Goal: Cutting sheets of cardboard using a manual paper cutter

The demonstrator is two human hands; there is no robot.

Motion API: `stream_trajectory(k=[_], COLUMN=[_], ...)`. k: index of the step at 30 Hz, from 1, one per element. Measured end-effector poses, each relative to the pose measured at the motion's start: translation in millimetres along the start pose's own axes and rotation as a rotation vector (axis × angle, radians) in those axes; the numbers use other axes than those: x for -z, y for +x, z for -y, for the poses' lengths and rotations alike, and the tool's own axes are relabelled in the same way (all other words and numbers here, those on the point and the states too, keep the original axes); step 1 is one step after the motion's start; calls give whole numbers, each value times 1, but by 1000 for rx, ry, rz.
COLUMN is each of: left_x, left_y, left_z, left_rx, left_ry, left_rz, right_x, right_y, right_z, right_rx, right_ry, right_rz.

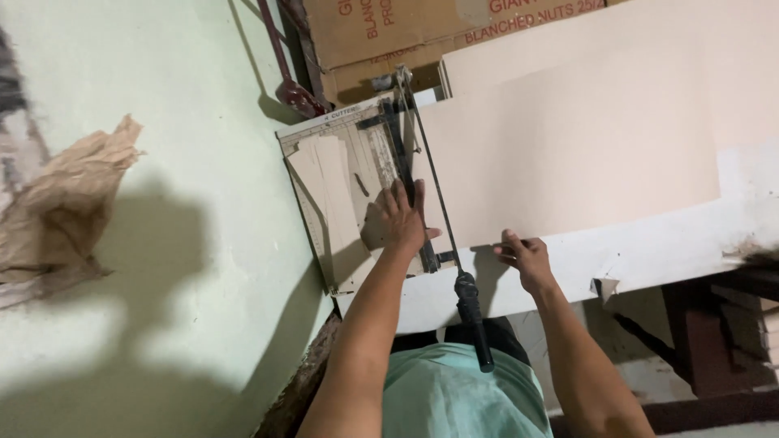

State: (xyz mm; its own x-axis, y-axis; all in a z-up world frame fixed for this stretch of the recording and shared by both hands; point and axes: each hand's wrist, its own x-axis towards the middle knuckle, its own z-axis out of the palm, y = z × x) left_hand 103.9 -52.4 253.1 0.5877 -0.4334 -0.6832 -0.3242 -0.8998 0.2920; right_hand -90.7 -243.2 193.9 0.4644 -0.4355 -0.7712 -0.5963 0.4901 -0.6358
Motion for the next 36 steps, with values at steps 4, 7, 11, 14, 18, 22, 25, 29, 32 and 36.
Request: stream_trajectory(k=[4, 7, 11, 14, 18, 22, 25, 29, 32, 36], left_x=[-16, -17, -35, -28, -40, -50, -47, -32, 3, -32], left_y=[19, 22, 36, 34, 45, 38, 33, 27, -27, -18], left_z=[-9, -10, -3, -6, 9, 4, 0, -1, -23, -21], left_rx=[167, 183, 188, 241, 198, 170, 179, 157, 77, -195], left_ry=[142, 156, 163, 231, 121, 47, 77, 108, 171, 399], left_rz=[60, 68, 35, 96, 58, 66, -1, 10, 10, -51], right_x=[2, -23, -75, -75, -65, -49, -48, -38, -36, -41], right_y=[6, -44, -196, -177, -107, -111, -90, -72, -127, -198], right_z=[4, 45, 142, 35, -52, -73, -99, -109, -55, 85], right_rx=[-74, -1, 32, 157, 201, 184, 197, 234, 159, 30], right_ry=[-366, -746, -1160, -1352, -1320, -1349, -1402, -1358, -1154, -888], right_rz=[78, 156, 290, 252, 233, 252, 254, 278, 316, 365])
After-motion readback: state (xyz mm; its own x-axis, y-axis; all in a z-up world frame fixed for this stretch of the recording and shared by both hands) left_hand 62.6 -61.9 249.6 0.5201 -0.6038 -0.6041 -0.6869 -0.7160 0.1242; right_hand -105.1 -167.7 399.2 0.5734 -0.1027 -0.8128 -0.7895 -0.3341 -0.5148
